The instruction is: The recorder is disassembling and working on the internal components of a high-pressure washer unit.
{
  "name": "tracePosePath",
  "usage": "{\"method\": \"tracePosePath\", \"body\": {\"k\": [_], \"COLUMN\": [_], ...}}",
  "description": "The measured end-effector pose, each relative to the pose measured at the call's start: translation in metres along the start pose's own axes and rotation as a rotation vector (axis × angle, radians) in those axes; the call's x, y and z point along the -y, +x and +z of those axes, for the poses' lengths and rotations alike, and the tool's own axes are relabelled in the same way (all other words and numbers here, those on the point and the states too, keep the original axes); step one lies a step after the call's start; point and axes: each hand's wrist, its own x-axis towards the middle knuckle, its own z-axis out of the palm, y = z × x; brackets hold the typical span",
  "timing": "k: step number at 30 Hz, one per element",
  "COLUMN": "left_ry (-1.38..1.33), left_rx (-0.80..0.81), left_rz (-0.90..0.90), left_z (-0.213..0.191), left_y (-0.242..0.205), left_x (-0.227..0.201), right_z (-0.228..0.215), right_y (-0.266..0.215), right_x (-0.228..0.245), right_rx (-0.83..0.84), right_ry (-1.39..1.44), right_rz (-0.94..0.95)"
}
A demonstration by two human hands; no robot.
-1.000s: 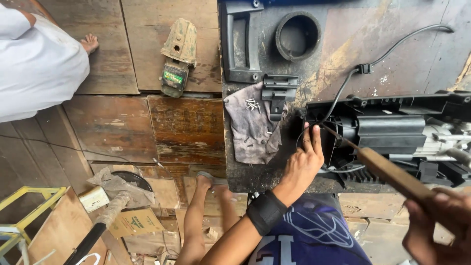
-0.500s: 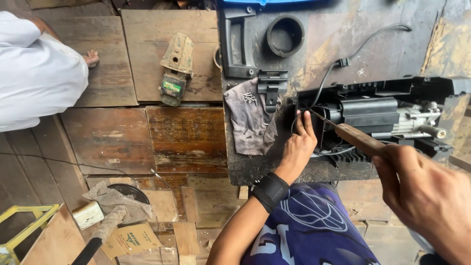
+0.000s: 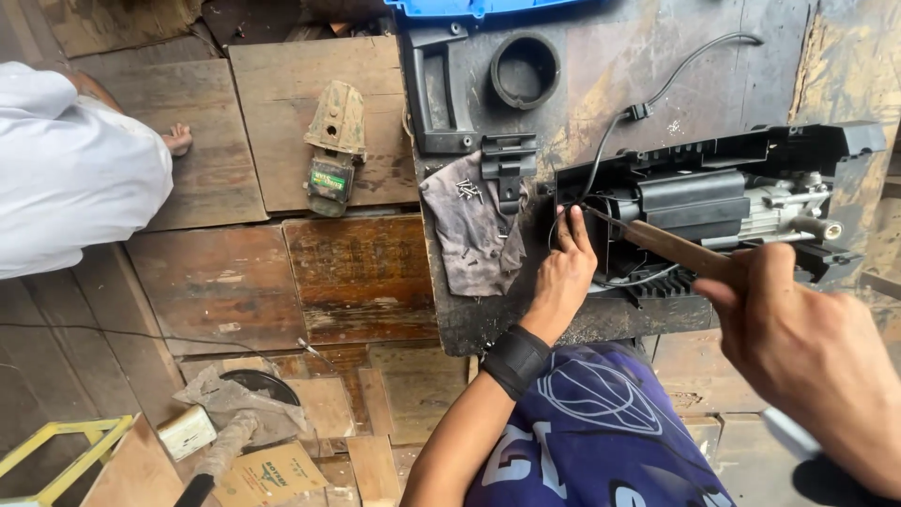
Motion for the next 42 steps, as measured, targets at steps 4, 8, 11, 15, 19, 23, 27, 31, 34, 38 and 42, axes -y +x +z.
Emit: {"method": "tracePosePath", "body": {"k": [4, 8, 11, 15, 19, 23, 27, 31, 34, 38, 42], "left_ry": [0.005, 0.011, 0.008, 0.010, 0.025, 0.030, 0.022, -0.011, -0.035, -0.052, -0.058], "left_rx": [-0.015, -0.056, -0.035, -0.018, -0.045, -0.028, -0.038, -0.019, -0.001, 0.043, 0.041], "left_rz": [0.002, 0.008, 0.005, 0.000, 0.010, 0.026, 0.030, 0.017, 0.011, 0.013, 0.010], "left_z": [0.002, 0.015, 0.013, 0.011, 0.006, 0.013, 0.013, 0.008, 0.004, 0.010, 0.000], "left_y": [-0.003, -0.001, -0.001, -0.002, -0.004, 0.000, -0.005, -0.004, -0.002, -0.002, -0.001], "left_x": [0.000, 0.001, 0.001, 0.002, 0.002, 0.002, 0.002, 0.002, 0.003, 0.004, 0.003], "right_z": [-0.017, -0.003, 0.025, 0.021, 0.011, 0.023, 0.029, 0.014, 0.010, 0.020, 0.030], "right_y": [-0.001, -0.008, -0.015, -0.013, -0.013, -0.017, -0.021, -0.017, -0.012, -0.013, -0.022], "right_x": [0.012, -0.004, -0.016, -0.006, -0.002, -0.014, 0.000, 0.013, 0.008, -0.009, -0.014], "right_rx": [0.175, -0.222, -0.211, -0.029, -0.126, -0.365, -0.292, 0.147, 0.154, -0.195, -0.237], "right_ry": [-0.242, -0.149, -0.104, -0.236, -0.302, -0.038, 0.028, -0.209, -0.239, 0.035, 0.118], "right_rz": [0.221, -0.061, -0.129, 0.027, 0.079, -0.210, -0.192, 0.130, 0.194, -0.045, -0.240]}}
